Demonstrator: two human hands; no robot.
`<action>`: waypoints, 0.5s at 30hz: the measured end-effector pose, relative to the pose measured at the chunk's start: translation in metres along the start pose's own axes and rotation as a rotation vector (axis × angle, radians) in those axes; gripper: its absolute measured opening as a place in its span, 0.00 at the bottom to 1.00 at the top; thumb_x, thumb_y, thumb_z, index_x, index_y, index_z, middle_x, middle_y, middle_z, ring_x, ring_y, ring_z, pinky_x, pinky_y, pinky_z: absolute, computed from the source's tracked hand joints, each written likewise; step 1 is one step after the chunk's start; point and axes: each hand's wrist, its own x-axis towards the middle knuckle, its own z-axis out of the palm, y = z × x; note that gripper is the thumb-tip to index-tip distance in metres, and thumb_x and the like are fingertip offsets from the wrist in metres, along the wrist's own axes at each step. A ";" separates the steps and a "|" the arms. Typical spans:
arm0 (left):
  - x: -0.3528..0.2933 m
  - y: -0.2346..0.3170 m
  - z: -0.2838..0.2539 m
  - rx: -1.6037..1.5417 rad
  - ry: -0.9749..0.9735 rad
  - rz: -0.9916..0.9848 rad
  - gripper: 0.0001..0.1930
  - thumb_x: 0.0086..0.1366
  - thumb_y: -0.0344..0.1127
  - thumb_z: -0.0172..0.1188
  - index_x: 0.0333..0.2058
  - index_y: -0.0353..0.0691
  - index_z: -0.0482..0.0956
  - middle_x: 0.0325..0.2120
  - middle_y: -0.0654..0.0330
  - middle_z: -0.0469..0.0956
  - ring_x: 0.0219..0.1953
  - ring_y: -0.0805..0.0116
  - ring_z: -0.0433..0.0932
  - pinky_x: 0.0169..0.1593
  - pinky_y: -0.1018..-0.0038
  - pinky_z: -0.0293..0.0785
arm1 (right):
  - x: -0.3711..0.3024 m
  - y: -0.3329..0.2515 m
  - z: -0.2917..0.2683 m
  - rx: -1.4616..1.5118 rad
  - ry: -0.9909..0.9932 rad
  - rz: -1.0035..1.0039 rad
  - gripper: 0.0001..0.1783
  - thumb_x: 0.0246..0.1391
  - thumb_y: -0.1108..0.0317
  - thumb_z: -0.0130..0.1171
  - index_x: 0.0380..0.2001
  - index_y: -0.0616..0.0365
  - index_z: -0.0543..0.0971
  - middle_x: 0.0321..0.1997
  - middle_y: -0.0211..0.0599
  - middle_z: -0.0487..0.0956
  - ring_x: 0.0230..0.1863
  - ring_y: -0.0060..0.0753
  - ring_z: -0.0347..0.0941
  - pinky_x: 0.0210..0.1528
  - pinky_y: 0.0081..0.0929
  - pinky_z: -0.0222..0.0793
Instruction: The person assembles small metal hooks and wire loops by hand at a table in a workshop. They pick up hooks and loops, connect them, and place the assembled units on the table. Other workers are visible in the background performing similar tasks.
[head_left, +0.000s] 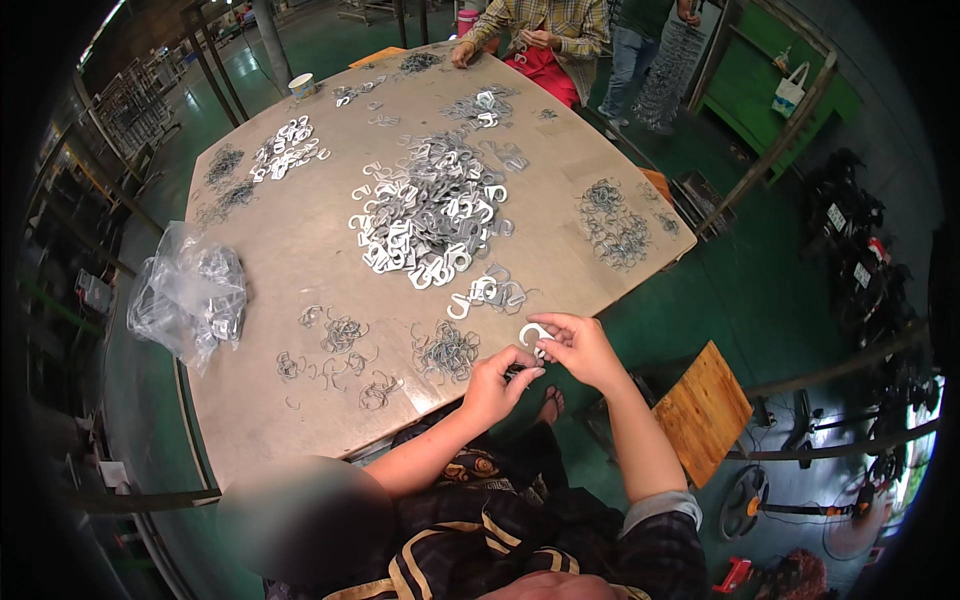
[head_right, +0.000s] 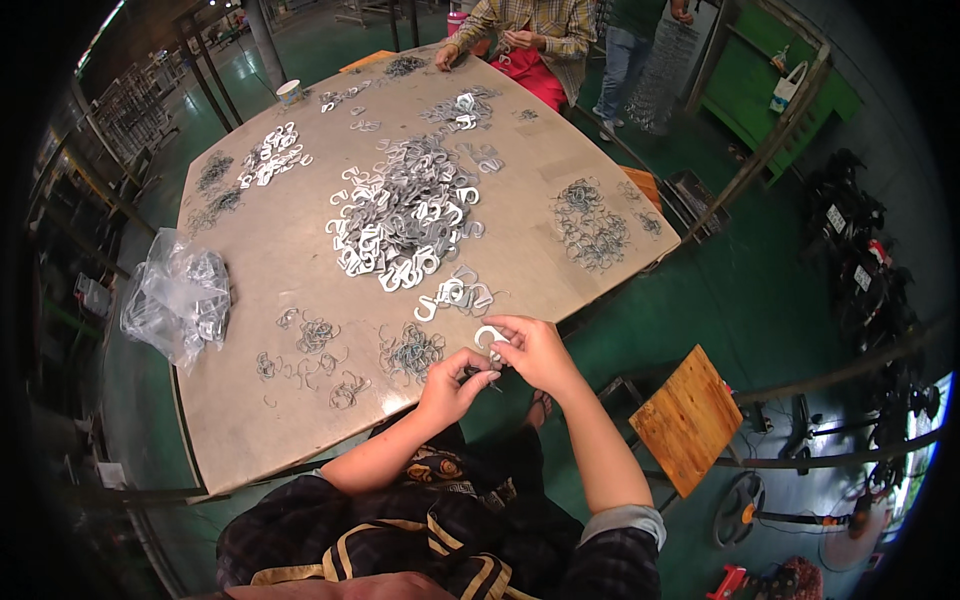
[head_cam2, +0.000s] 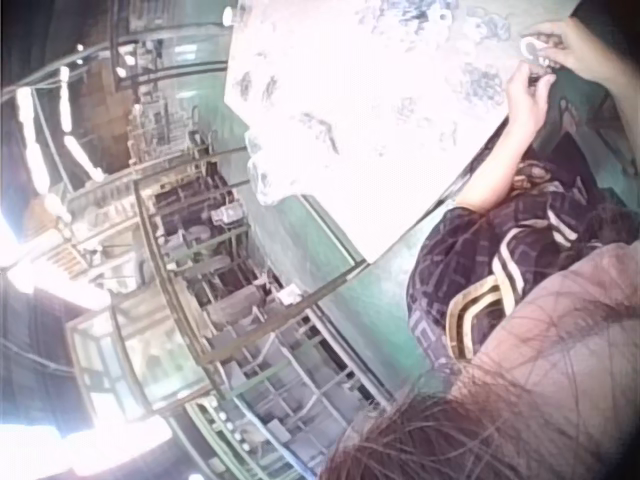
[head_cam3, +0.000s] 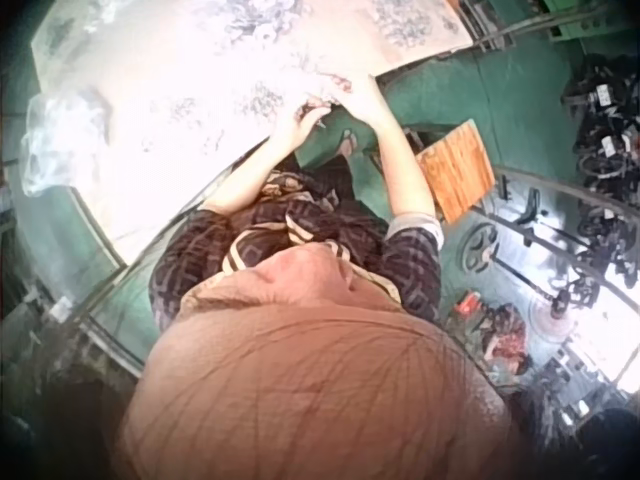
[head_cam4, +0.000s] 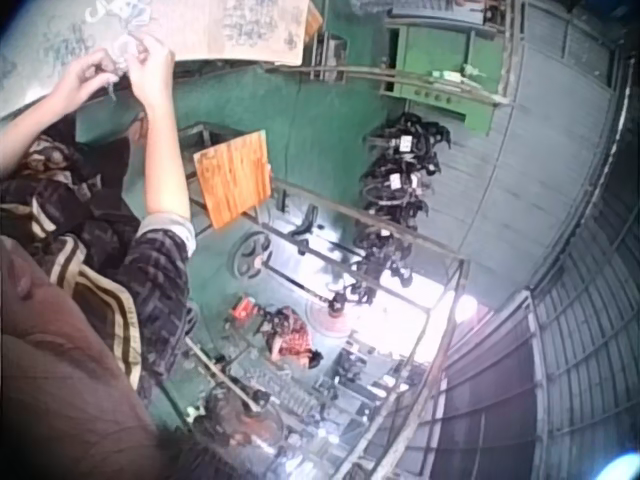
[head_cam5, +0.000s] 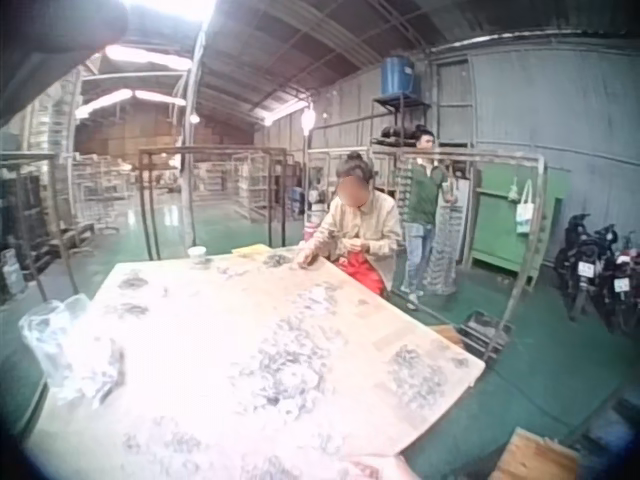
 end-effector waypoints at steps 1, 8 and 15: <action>0.000 0.000 0.001 0.020 -0.002 0.016 0.08 0.57 0.28 0.67 0.30 0.35 0.75 0.25 0.58 0.81 0.28 0.74 0.79 0.33 0.76 0.74 | -0.005 0.000 0.001 -0.021 0.019 0.004 0.20 0.50 0.79 0.61 0.49 0.61 0.79 0.27 0.30 0.79 0.24 0.17 0.73 0.30 0.19 0.72; -0.001 -0.006 0.006 0.124 -0.048 0.103 0.09 0.54 0.28 0.68 0.29 0.36 0.75 0.23 0.56 0.79 0.24 0.68 0.78 0.30 0.74 0.72 | -0.024 0.004 0.011 -0.114 0.145 -0.082 0.22 0.49 0.79 0.60 0.50 0.57 0.77 0.28 0.39 0.79 0.25 0.29 0.78 0.30 0.26 0.74; -0.002 -0.012 0.008 0.188 -0.080 0.089 0.09 0.54 0.28 0.68 0.30 0.36 0.74 0.22 0.55 0.79 0.25 0.62 0.79 0.29 0.70 0.72 | -0.033 0.010 0.022 -0.127 0.218 -0.136 0.22 0.48 0.81 0.60 0.49 0.59 0.77 0.32 0.41 0.78 0.26 0.30 0.78 0.30 0.25 0.74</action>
